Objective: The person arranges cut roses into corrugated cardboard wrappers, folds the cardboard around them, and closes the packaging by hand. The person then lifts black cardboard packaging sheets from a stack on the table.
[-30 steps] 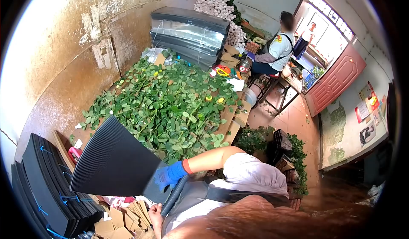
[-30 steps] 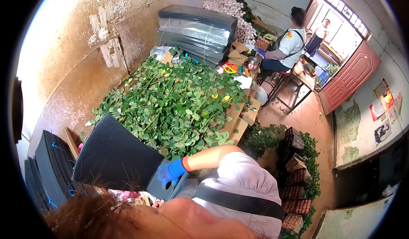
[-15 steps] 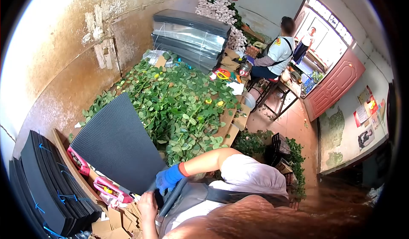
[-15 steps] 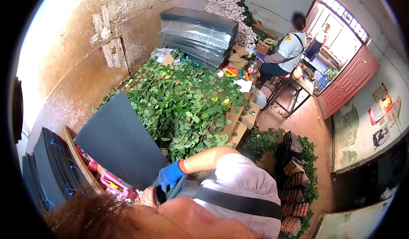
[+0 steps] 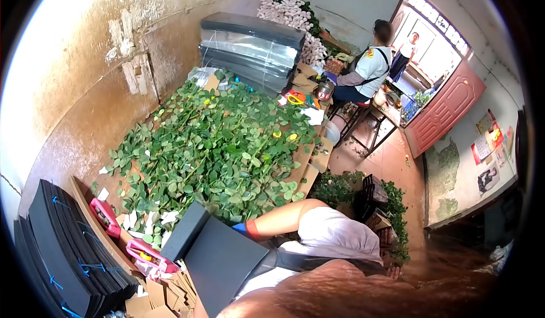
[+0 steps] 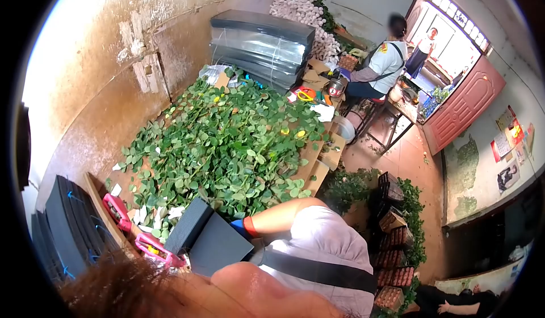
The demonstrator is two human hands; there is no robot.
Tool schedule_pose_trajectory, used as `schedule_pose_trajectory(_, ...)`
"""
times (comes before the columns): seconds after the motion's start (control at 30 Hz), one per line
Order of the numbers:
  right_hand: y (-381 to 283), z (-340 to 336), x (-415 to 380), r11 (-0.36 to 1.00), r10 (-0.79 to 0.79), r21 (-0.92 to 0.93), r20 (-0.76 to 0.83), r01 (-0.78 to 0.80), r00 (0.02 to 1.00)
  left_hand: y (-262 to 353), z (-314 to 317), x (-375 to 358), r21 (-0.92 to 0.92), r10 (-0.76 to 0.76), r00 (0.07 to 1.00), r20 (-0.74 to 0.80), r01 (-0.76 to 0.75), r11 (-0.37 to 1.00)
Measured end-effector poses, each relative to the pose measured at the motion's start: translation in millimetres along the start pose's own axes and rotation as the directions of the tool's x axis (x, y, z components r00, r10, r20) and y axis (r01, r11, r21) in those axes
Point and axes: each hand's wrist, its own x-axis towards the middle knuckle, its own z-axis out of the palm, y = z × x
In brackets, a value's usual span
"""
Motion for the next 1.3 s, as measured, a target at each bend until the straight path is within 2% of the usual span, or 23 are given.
schedule_pose_trajectory(0.13, 17, 15, 17, 0.989, -0.017, -0.146, -0.343, -0.036, 0.939, 2, -12, -1, -0.065, -0.045, 0.995, 0.087, 0.051, 0.997)
schedule_pose_trajectory(0.2, 36, 29, 27, 0.934, 0.005, -0.314, -0.469, -0.172, 0.883, 2, -13, 1, -0.077, -0.059, 0.992, 0.113, 0.068, 0.995)
schedule_pose_trajectory(0.23, 47, 38, 32, 0.884, 0.014, -0.392, -0.525, -0.256, 0.851, -2, 1, 0, -0.042, -0.028, 0.998, 0.052, 0.030, 0.999)
schedule_pose_trajectory(0.27, 61, 52, 38, 0.878, 0.197, -0.341, -0.382, -0.336, 0.903, -1, -3, -2, -0.002, -0.025, 0.999, 0.039, 0.025, 1.000)
schedule_pose_trajectory(0.3, 78, 66, 45, 0.855, 0.367, -0.305, -0.215, -0.419, 0.905, 3, -12, -2, 0.038, -0.022, 0.999, 0.023, 0.021, 0.999)
schedule_pose_trajectory(0.33, 93, 74, 50, 0.819, 0.512, -0.283, -0.033, -0.500, 0.858, 5, -18, -2, 0.079, -0.020, 1.000, 0.005, 0.020, 0.997)
schedule_pose_trajectory(0.43, 107, 73, 51, 0.887, 0.346, -0.251, -0.196, -0.388, 0.917, 2, -15, -3, -0.001, 0.014, 1.000, -0.028, -0.014, 1.000)
schedule_pose_trajectory(0.47, 113, 69, 55, 0.895, 0.365, -0.222, -0.133, -0.387, 0.921, 2, -12, -3, -0.010, 0.027, 0.995, -0.097, -0.029, 1.000)
schedule_pose_trajectory(0.57, 101, 44, 66, 0.883, 0.435, -0.215, 0.045, -0.416, 0.899, -2, -6, -2, 0.022, 0.083, 0.983, -0.164, -0.080, 0.997)
schedule_pose_trajectory(0.6, 107, 56, 75, 0.872, 0.435, -0.285, 0.081, -0.397, 0.897, -5, -4, -2, 0.003, 0.063, 0.993, -0.102, -0.063, 0.998)
schedule_pose_trajectory(0.7, 114, 62, 79, 0.858, 0.477, -0.290, 0.139, -0.425, 0.868, -3, -7, -2, 0.012, 0.079, 0.989, -0.123, -0.078, 0.997)
schedule_pose_trajectory(0.8, 111, 56, 77, 0.874, 0.449, -0.277, 0.146, -0.400, 0.881, -4, -2, -1, 0.028, 0.094, 0.983, -0.160, -0.090, 0.996)
schedule_pose_trajectory(0.9, 110, 56, 80, 0.844, 0.478, -0.352, 0.148, -0.405, 0.866, -8, 3, -3, 0.033, 0.094, 0.979, -0.181, -0.089, 0.995)
schedule_pose_trajectory(1.0, 105, 45, 81, 0.862, 0.481, -0.300, 0.225, -0.410, 0.847, -9, 11, 2, 0.037, 0.106, 0.972, -0.208, -0.100, 0.994)
schedule_pose_trajectory(1.1, 107, 48, 86, 0.823, 0.554, -0.296, 0.233, -0.485, 0.799, -12, 13, 1, 0.038, 0.116, 0.969, -0.218, -0.110, 0.993)
schedule_pose_trajectory(1.2, 98, 52, 75, 0.815, 0.538, -0.318, 0.103, -0.484, 0.837, -13, 16, 3, 0.001, 0.082, 0.982, -0.173, -0.083, 0.997)
schedule_pose_trajectory(1.3, 100, 67, 67, 0.826, 0.440, -0.350, -0.092, -0.442, 0.893, -14, 16, 3, 0.018, 0.057, 0.993, -0.100, -0.056, 0.998)
